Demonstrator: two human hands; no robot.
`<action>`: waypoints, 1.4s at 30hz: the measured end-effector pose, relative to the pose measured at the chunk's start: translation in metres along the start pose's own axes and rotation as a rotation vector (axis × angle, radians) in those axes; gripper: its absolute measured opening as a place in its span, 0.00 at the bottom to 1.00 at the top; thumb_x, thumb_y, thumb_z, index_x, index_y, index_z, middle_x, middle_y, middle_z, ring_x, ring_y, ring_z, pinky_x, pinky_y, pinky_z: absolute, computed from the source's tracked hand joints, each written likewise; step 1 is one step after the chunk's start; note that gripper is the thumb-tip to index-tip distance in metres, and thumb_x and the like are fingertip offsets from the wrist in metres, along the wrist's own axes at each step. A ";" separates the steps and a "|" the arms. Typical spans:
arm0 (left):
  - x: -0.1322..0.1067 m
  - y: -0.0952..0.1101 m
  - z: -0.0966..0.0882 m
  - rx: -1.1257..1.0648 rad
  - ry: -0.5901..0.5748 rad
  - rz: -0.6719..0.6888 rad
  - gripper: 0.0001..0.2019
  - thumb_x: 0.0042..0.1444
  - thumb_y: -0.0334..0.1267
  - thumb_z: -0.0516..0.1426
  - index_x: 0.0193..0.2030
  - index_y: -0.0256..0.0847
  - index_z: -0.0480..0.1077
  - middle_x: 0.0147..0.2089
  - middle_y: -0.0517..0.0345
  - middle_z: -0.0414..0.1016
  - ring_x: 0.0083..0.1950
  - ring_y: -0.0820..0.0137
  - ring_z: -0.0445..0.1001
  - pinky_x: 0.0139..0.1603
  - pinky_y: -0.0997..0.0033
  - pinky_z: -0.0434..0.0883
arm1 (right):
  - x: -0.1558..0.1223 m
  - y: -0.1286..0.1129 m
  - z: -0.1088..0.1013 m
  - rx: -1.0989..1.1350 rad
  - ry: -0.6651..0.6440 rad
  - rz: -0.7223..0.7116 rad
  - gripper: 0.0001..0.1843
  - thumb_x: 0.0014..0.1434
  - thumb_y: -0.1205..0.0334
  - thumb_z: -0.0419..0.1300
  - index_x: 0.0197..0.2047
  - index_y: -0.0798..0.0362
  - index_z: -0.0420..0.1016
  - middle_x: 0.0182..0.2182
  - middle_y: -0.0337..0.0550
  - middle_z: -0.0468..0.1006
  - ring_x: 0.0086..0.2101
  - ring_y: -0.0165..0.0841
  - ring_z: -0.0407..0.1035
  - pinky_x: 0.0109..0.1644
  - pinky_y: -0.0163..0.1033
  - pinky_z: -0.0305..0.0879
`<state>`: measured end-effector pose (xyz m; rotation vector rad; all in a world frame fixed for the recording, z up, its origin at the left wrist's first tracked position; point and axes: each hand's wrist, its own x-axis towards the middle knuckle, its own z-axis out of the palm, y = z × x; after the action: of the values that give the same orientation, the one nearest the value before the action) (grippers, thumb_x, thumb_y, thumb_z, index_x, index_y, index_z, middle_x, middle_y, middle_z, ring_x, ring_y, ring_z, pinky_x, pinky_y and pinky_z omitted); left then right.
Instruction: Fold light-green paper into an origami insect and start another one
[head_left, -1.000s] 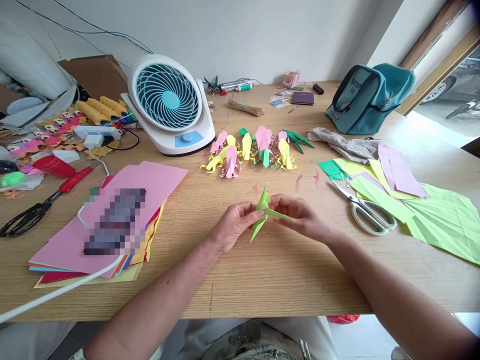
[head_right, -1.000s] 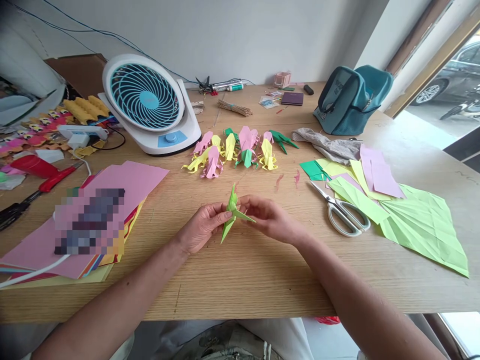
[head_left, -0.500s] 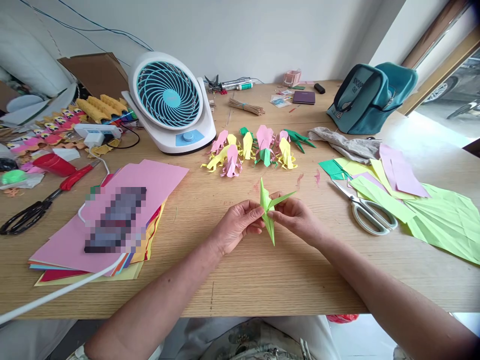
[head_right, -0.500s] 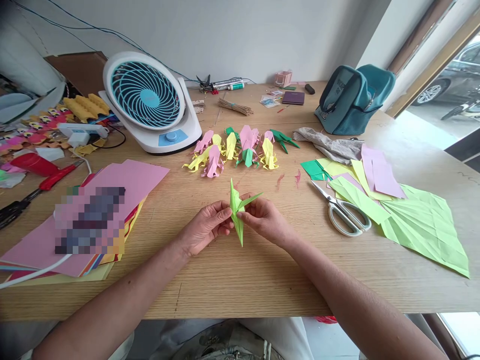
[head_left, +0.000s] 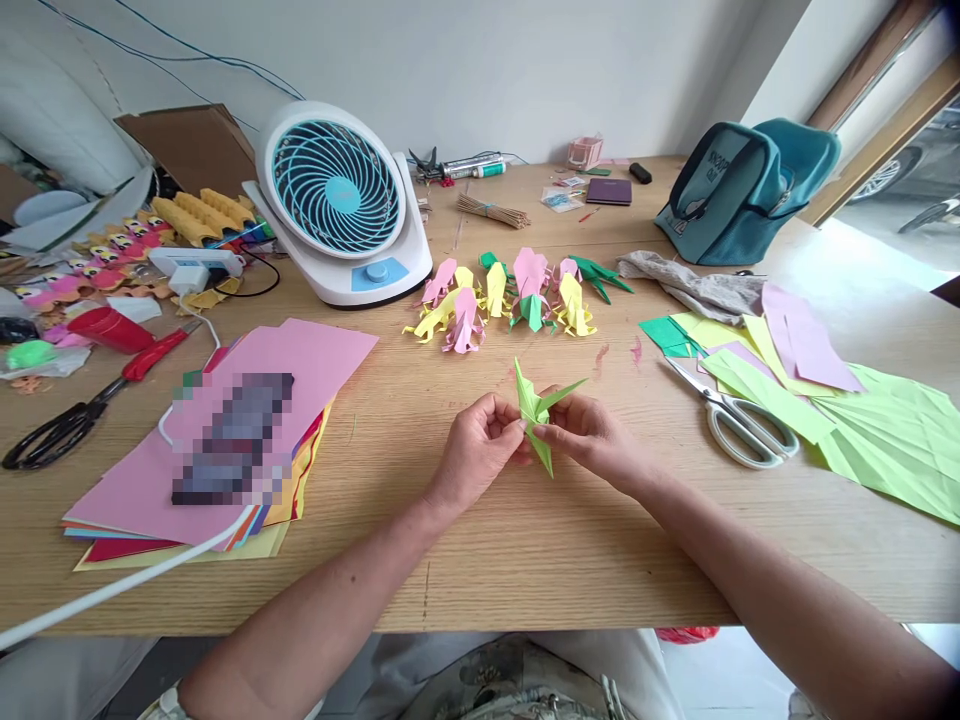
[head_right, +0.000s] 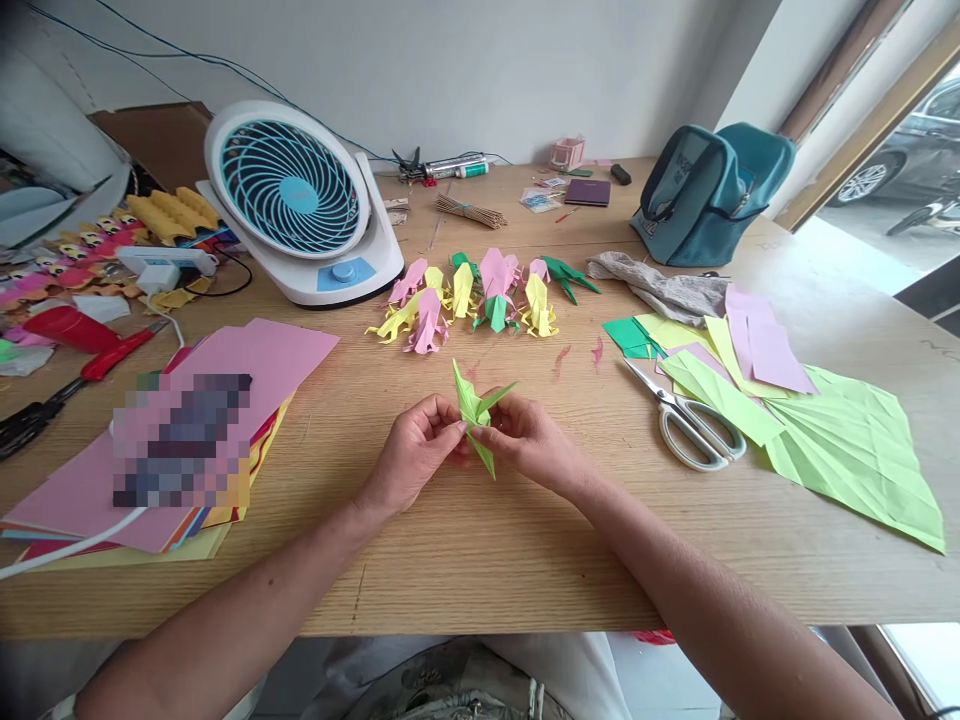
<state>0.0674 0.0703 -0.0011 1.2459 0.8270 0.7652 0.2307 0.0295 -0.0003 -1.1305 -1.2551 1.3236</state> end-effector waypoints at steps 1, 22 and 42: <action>0.000 -0.001 0.000 -0.002 -0.015 -0.011 0.12 0.52 0.40 0.62 0.32 0.38 0.64 0.27 0.63 0.70 0.27 0.75 0.73 0.27 0.73 0.76 | 0.000 0.000 0.001 -0.016 0.033 0.006 0.20 0.50 0.47 0.69 0.35 0.52 0.71 0.31 0.40 0.77 0.34 0.35 0.72 0.39 0.40 0.69; 0.012 0.016 -0.025 0.412 -0.134 0.397 0.06 0.55 0.39 0.63 0.36 0.38 0.77 0.33 0.56 0.72 0.34 0.72 0.69 0.33 0.74 0.66 | -0.007 -0.005 -0.010 -0.442 0.050 -0.088 0.08 0.60 0.59 0.59 0.31 0.54 0.68 0.24 0.34 0.63 0.27 0.28 0.57 0.31 0.35 0.55; 0.015 0.009 -0.024 0.479 -0.144 0.536 0.03 0.56 0.35 0.62 0.36 0.40 0.76 0.33 0.60 0.66 0.31 0.76 0.65 0.29 0.76 0.60 | -0.009 -0.004 -0.010 -0.420 0.032 -0.061 0.12 0.59 0.58 0.60 0.28 0.53 0.64 0.23 0.33 0.59 0.26 0.26 0.53 0.30 0.34 0.51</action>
<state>0.0535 0.0962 0.0027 1.9747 0.5736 0.9149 0.2414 0.0216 0.0033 -1.3818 -1.5760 1.0161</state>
